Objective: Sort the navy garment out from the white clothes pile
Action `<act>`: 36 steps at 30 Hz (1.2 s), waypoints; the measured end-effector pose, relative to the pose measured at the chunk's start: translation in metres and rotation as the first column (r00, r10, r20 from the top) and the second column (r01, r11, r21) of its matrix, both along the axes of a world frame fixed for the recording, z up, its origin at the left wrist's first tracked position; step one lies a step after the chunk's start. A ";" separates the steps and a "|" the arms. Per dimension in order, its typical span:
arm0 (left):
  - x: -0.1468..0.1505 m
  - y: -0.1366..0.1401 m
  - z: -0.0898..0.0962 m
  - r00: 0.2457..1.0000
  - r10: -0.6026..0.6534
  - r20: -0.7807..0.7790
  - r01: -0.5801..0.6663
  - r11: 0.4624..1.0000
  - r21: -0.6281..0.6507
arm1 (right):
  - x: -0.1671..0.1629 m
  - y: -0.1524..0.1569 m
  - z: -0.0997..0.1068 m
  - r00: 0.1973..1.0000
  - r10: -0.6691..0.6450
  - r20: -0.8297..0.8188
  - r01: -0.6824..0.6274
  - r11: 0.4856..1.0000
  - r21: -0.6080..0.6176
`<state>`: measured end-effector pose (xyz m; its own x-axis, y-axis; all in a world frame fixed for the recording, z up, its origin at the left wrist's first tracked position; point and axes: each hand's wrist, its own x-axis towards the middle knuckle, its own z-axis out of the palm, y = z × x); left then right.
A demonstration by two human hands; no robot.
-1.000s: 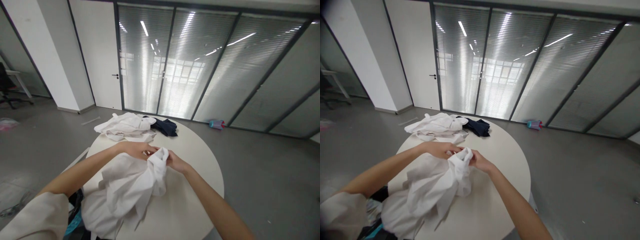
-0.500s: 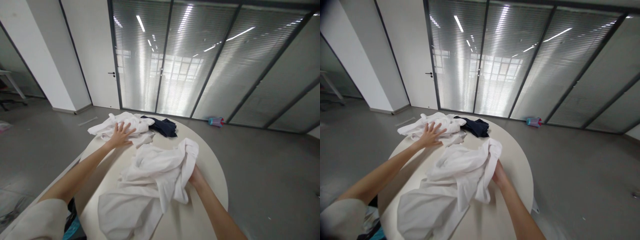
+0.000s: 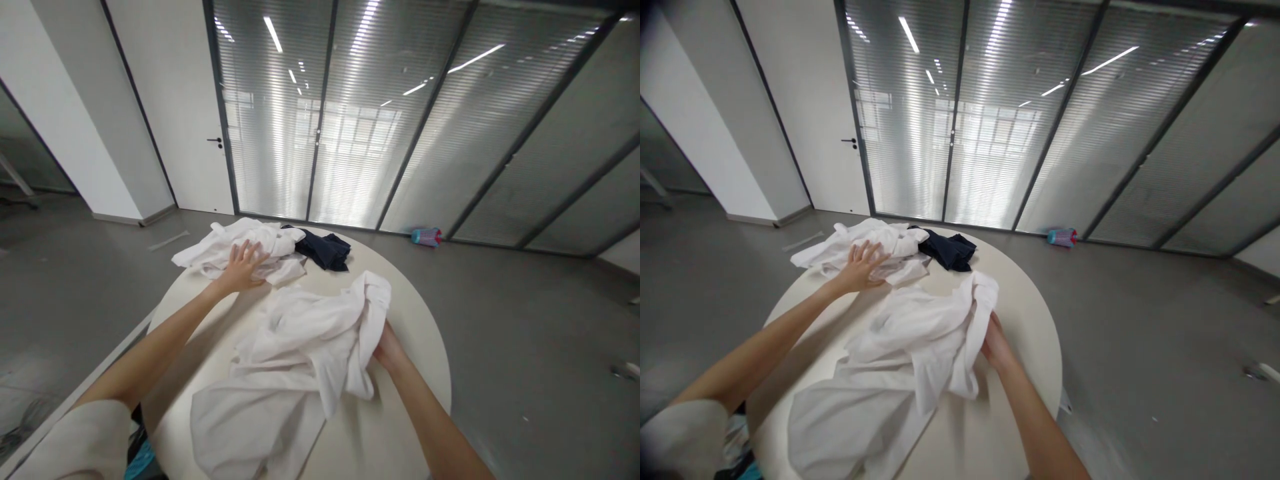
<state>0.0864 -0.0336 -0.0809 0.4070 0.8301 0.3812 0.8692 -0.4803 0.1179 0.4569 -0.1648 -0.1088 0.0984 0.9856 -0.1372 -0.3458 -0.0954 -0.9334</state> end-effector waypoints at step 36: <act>0.033 -0.131 0.123 0.195 0.016 0.981 0.374 0.923 -0.089 | 0.049 -0.032 0.178 0.609 -0.639 0.469 -0.035 0.570 0.821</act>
<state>0.1189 -0.1648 0.0420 0.0439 0.9190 0.3917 -0.1166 -0.3847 0.9157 0.5058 -0.1969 0.0696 0.1340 0.5693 0.8111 0.5324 0.6490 -0.5434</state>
